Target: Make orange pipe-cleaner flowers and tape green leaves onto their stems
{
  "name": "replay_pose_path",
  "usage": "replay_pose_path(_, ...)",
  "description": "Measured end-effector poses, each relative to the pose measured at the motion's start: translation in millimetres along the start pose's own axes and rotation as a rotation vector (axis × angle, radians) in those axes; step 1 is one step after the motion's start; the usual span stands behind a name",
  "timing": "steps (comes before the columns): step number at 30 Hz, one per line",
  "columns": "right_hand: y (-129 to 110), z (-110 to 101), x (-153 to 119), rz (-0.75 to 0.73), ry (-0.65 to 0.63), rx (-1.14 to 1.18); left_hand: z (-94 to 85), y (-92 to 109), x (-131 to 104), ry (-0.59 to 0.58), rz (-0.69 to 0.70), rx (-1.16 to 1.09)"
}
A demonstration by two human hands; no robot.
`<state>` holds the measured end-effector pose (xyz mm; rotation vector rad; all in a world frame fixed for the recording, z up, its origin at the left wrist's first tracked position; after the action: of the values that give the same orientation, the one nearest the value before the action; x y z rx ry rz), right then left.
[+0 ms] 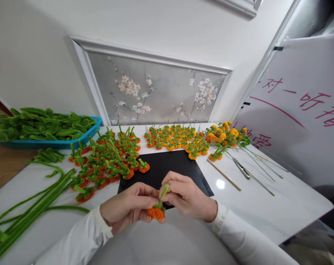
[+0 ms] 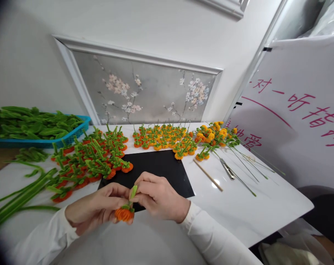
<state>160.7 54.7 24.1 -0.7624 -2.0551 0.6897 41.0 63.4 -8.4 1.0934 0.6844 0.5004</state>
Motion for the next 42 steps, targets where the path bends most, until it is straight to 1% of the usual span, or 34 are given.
replay_pose_path(2, 1, 0, 0, 0.025, 0.019, -0.055, -0.2, 2, 0, 0.025, 0.012, -0.020)
replay_pose_path(4, 5, -3, 0, 0.074, 0.064, -0.120, -0.8, 8, 1, 0.089, 0.098, 0.003)
replay_pose_path(6, 10, -4, 1, 0.131, 0.099, -0.169, -0.7, 17, 1, 0.174, 0.274, 0.138)
replay_pose_path(8, 15, -5, 1, 0.185, 0.119, -0.195, 1.9, 23, 0, 0.261, 0.459, 0.371)
replay_pose_path(9, 17, -5, 1, 0.201, 0.124, -0.203, 3.6, 21, 0, 0.291, 0.485, 0.470)
replay_pose_path(11, 18, -5, 1, 0.219, 0.130, -0.209, 5.0, 16, 1, 0.344, 0.492, 0.576)
replay_pose_path(13, 18, -4, 1, 0.215, 0.140, -0.199, 4.8, 14, 2, 0.356, 0.478, 0.535)
replay_pose_path(15, 16, -5, 2, 0.200, 0.145, -0.171, 4.8, 13, 3, 0.307, 0.426, 0.374)
replay_pose_path(17, 14, -6, 3, 0.179, 0.139, -0.134, 4.3, 12, 4, 0.256, 0.339, 0.171)
replay_pose_path(19, 10, -7, 4, 0.146, 0.123, -0.093, 2.0, 9, 3, 0.246, 0.250, -0.013)
replay_pose_path(21, 6, -8, 4, 0.097, 0.111, -0.054, -1.0, 5, 3, 0.256, 0.196, -0.163)
replay_pose_path(24, 1, -9, 3, 0.036, 0.088, -0.018, -0.7, -1, 3, 0.233, 0.144, -0.294)
replay_pose_path(26, 1, -8, 2, 0.036, 0.082, -0.027, 3.1, -1, 4, 0.193, 0.137, -0.252)
replay_pose_path(27, 2, -7, 2, 0.051, 0.087, -0.041, 4.7, 3, 3, 0.180, 0.168, -0.170)
replay_pose_path(29, 5, -6, 1, 0.090, 0.107, -0.073, 5.8, 14, 1, 0.206, 0.309, 0.117)
replay_pose_path(31, 8, -5, 1, 0.119, 0.119, -0.087, 7.1, 26, -4, 0.270, 0.463, 0.476)
replay_pose_path(32, 9, -4, 1, 0.130, 0.122, -0.084, 8.2, 29, -6, 0.296, 0.515, 0.631)
replay_pose_path(33, 10, -4, 2, 0.140, 0.126, -0.077, 9.2, 30, -7, 0.313, 0.545, 0.750)
replay_pose_path(35, 11, -4, 2, 0.163, 0.135, -0.058, 9.8, 31, -9, 0.335, 0.574, 0.871)
replay_pose_path(37, 12, -5, 2, 0.182, 0.144, -0.039, 9.1, 30, -9, 0.341, 0.572, 0.831)
replay_pose_path(39, 11, -6, 3, 0.189, 0.150, -0.026, 7.1, 29, -8, 0.343, 0.523, 0.654)
replay_pose_path(42, 9, -7, 3, 0.173, 0.151, -0.025, 4.7, 24, -4, 0.351, 0.400, 0.357)
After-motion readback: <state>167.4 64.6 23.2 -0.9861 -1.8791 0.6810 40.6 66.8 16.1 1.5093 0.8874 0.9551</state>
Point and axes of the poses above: each hand's wrist, its own x-axis towards the middle knuckle, its own z-axis out of the palm, y = z × x, the point moved 6 cm from there along x, towards the middle knuckle, and after that the axes turned 9 degrees about z, right-handed, at the moved point
